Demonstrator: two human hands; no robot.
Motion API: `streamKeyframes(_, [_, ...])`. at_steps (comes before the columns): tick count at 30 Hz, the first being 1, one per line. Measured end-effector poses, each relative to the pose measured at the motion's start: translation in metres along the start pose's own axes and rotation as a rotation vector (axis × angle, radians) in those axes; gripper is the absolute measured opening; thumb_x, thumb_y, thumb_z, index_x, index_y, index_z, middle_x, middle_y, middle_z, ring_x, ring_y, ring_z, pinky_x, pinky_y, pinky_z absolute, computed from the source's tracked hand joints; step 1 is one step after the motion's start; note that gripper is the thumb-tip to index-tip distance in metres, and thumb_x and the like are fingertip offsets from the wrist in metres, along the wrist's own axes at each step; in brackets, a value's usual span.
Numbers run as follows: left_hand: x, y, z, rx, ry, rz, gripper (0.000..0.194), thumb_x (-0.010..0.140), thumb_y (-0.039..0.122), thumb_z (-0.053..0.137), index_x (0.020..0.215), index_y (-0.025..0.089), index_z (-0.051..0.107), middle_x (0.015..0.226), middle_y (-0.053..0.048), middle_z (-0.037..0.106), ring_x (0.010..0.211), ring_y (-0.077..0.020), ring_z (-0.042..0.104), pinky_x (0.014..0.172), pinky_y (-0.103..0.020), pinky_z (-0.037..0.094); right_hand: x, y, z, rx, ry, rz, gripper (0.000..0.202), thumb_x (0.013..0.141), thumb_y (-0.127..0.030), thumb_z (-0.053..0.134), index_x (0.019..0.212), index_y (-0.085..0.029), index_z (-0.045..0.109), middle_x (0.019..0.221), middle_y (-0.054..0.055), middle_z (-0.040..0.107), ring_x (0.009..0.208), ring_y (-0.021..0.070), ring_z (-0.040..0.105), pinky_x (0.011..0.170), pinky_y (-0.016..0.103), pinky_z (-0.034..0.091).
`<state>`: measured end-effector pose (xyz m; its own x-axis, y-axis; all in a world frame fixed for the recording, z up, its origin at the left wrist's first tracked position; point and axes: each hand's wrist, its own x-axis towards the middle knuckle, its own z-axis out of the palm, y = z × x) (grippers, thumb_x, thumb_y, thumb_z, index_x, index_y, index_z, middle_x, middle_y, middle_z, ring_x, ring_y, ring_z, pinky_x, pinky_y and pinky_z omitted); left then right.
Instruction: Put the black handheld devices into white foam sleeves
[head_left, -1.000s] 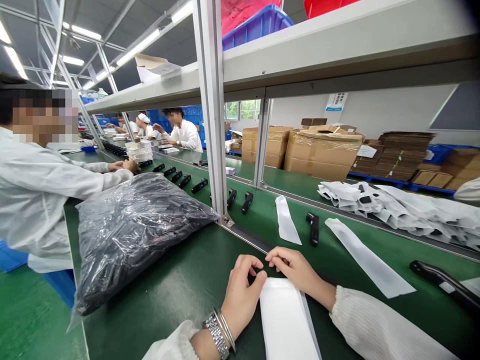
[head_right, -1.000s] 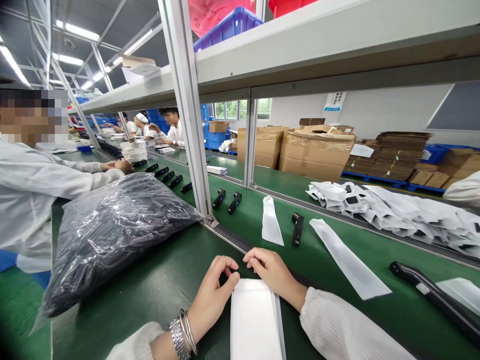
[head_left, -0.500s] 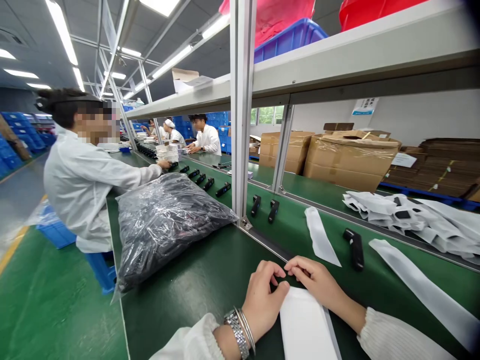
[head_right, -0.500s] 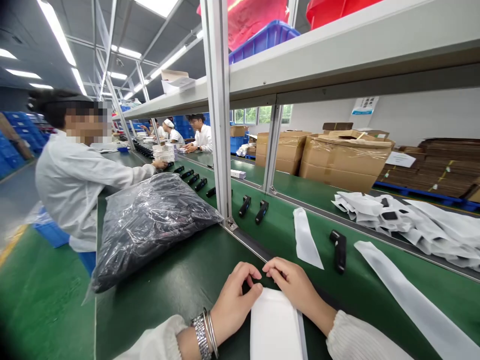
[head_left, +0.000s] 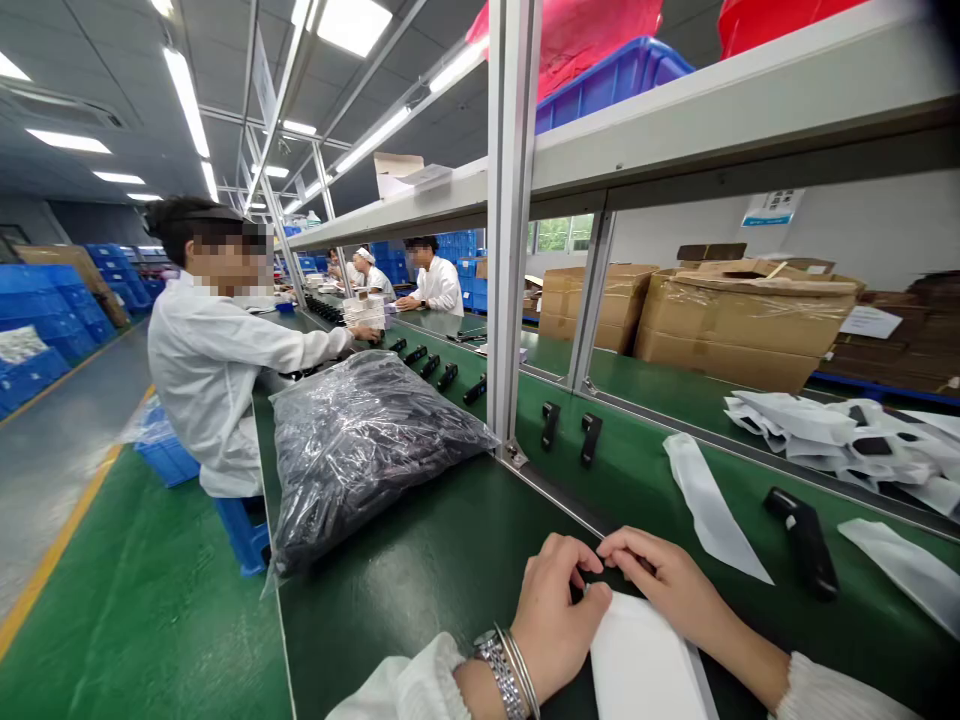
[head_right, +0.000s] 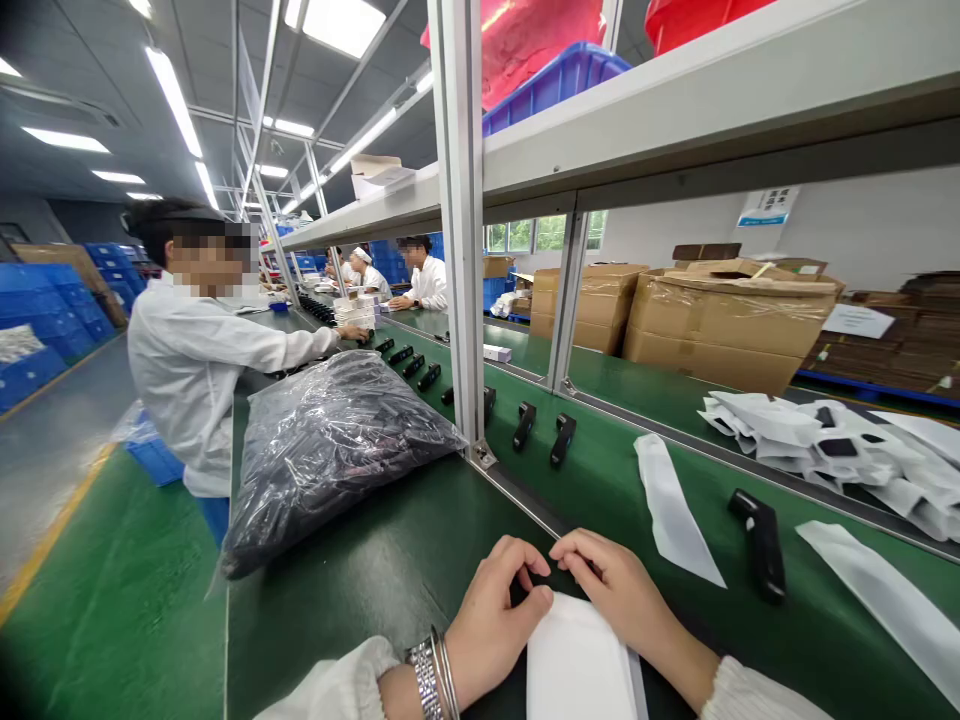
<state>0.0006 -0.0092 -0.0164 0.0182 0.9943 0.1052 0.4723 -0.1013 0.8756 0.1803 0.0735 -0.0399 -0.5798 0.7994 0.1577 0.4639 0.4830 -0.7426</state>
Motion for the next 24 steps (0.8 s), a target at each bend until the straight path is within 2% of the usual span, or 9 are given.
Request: streamKeyframes(24, [0.0021, 0.0020, 0.0008, 0.020, -0.024, 0.024, 0.016, 0.080, 0.013, 0.055, 0.092, 0.022, 0.060, 0.093, 0.001, 0.056, 0.084, -0.0156, 0.053, 0.081, -0.030, 0.038, 0.0019, -0.0025, -0.0019, -0.017, 0.068, -0.039, 0.022, 0.093, -0.023, 0.044, 0.088, -0.025, 0.066, 0.088, -0.001, 0.067, 0.076, 0.0150, 0.059, 0.069, 0.027, 0.042])
